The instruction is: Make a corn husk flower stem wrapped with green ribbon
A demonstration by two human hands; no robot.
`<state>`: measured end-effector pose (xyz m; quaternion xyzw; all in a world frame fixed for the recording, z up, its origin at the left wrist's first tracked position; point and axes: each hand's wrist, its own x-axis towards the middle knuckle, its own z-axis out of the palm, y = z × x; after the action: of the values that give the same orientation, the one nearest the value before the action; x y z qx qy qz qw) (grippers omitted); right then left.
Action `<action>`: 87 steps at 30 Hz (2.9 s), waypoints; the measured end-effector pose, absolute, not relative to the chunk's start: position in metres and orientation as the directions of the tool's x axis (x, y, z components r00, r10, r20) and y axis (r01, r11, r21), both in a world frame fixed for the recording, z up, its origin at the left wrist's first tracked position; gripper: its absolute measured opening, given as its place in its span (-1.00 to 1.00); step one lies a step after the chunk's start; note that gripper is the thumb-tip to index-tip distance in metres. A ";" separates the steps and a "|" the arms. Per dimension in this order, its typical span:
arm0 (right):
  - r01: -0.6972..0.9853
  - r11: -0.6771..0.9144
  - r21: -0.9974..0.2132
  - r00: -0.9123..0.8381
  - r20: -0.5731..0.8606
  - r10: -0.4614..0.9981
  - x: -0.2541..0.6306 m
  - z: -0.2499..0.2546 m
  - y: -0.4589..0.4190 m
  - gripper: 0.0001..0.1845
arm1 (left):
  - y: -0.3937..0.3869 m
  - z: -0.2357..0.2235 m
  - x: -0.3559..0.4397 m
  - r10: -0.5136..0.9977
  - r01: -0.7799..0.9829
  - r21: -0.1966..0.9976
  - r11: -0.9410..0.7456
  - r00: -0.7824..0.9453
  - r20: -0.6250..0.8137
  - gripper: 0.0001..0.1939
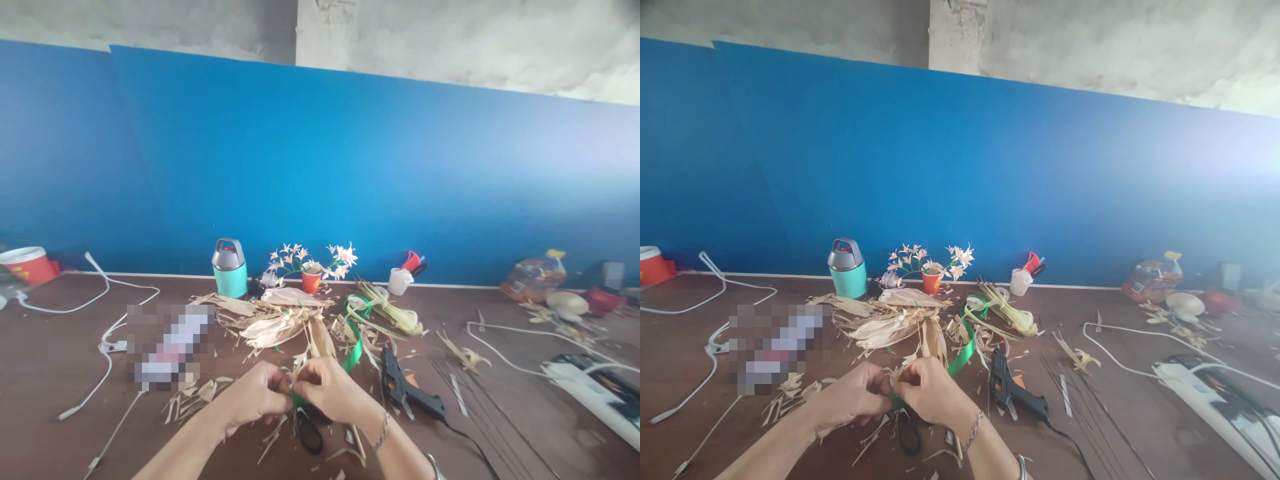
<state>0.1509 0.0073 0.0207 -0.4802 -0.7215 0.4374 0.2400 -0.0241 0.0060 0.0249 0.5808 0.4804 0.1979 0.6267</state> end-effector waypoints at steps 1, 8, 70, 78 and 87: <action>0.473 0.152 -0.868 -0.433 -0.079 0.898 0.150 0.021 0.007 -0.88 | 0.005 0.025 -0.024 0.794 0.318 0.914 0.252 0.472 -0.383 -0.93; 0.428 0.091 -0.899 -0.441 -0.120 0.890 0.148 0.017 0.007 -0.82 | 0.006 0.026 -0.025 0.768 0.317 0.911 0.262 0.503 -0.396 -0.85; 0.345 -0.007 -0.938 -0.134 -0.057 0.989 0.141 0.018 0.011 -0.86 | 0.004 0.021 -0.009 0.900 0.164 0.942 0.293 0.285 -0.329 -0.78; 0.366 -0.027 -0.930 -0.128 -0.079 0.989 0.142 0.014 0.016 -0.81 | 0.004 0.020 -0.010 0.904 0.220 0.934 0.281 0.267 -0.335 -0.79; 0.383 -0.051 -0.922 -0.125 -0.107 0.986 0.146 0.003 0.020 -0.78 | 0.005 0.017 -0.010 0.933 0.286 0.931 0.228 0.208 -0.293 -0.84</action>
<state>0.1459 0.0203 0.0030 -0.5695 -0.6012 0.4486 0.3361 -0.0096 0.0049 0.0166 0.5475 0.5566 0.2934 0.5518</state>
